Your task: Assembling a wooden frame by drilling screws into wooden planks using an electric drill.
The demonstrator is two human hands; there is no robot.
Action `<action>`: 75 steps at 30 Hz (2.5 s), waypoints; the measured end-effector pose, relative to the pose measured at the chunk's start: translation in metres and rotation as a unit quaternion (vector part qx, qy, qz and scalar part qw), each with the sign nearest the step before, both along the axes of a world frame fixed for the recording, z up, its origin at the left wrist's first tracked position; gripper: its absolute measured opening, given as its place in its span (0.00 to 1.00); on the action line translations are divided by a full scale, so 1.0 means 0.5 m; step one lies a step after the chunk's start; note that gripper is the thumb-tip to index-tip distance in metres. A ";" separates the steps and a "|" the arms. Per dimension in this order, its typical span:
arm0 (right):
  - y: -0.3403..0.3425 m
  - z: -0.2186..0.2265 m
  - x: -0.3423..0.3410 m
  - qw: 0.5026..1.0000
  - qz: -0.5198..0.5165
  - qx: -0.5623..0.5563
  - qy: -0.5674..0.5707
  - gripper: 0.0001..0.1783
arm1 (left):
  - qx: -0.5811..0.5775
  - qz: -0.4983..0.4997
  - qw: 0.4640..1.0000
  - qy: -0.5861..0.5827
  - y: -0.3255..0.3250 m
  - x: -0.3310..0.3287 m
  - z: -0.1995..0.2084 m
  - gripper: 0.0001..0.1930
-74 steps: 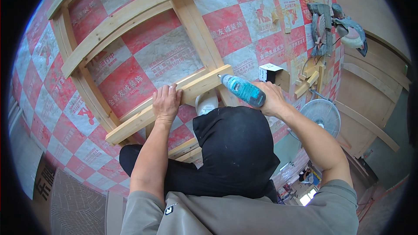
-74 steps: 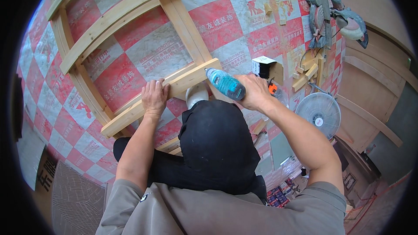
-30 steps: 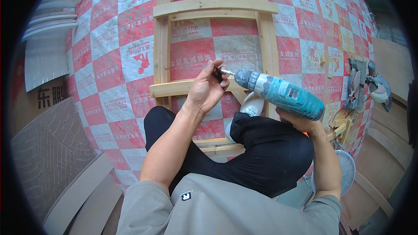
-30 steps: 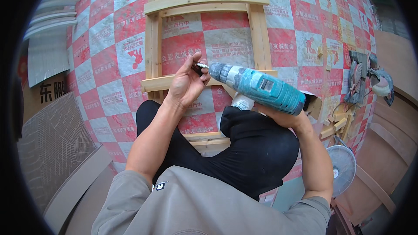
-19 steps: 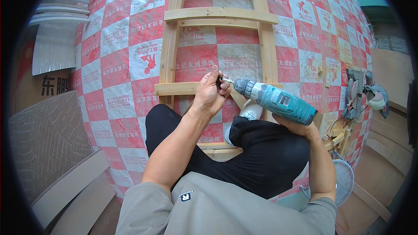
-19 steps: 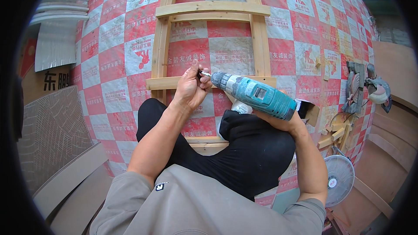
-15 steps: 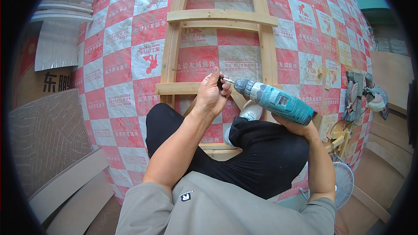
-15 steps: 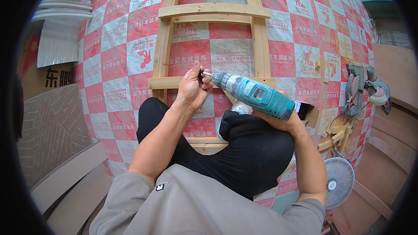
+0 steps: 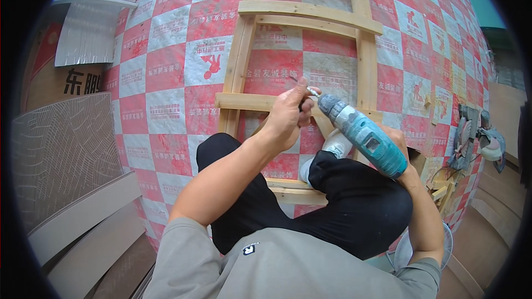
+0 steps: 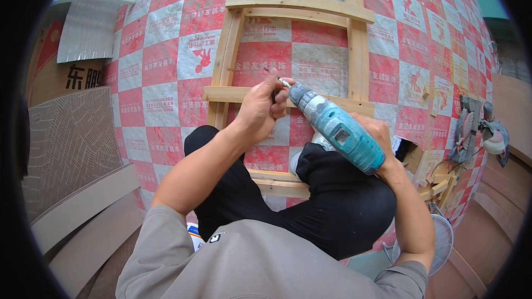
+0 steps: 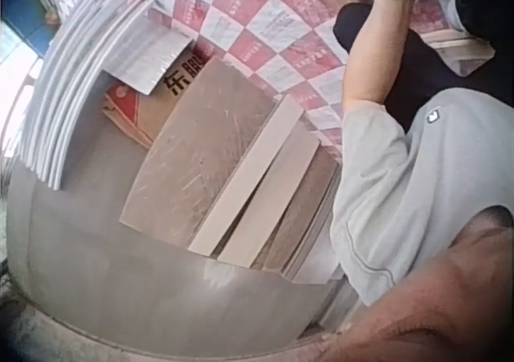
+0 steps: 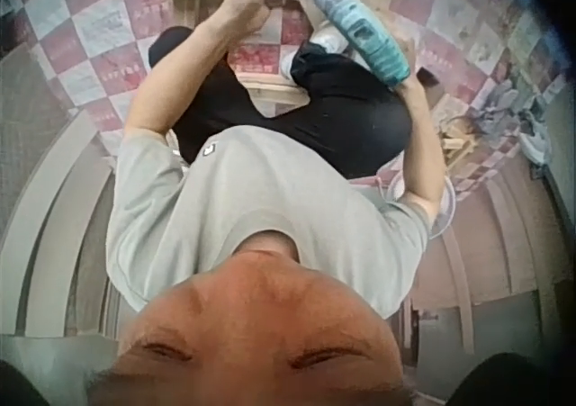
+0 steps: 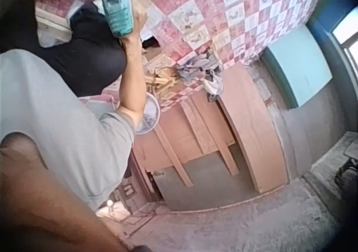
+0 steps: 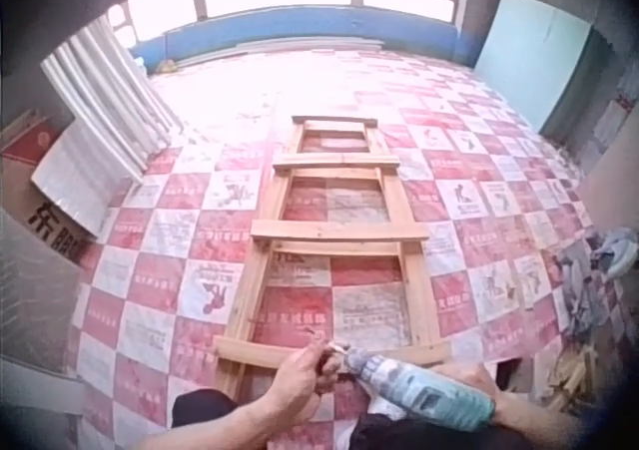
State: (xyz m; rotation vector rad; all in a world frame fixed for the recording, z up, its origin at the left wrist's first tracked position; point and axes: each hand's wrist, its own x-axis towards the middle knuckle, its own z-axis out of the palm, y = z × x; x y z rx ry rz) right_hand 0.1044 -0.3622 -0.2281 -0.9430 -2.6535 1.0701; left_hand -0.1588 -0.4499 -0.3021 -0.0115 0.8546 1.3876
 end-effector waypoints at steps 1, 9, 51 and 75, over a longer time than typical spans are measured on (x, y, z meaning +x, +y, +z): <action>-0.001 -0.008 0.000 0.999 -0.005 0.008 0.031 0.20 | -0.034 -0.031 0.998 0.039 -0.003 -0.023 0.016 0.19; 0.014 0.025 -0.019 0.990 0.071 0.124 0.008 0.15 | -0.242 -0.055 0.753 0.609 -0.257 -0.431 -0.314 0.23; 0.023 0.004 -0.110 0.984 0.090 -0.141 -0.065 0.12 | -0.266 -0.101 0.602 0.746 -0.287 -0.272 -0.418 0.34; 0.027 -0.035 -0.181 0.969 0.097 -0.217 -0.068 0.19 | -0.292 -0.071 0.631 0.715 -0.277 -0.262 -0.397 0.40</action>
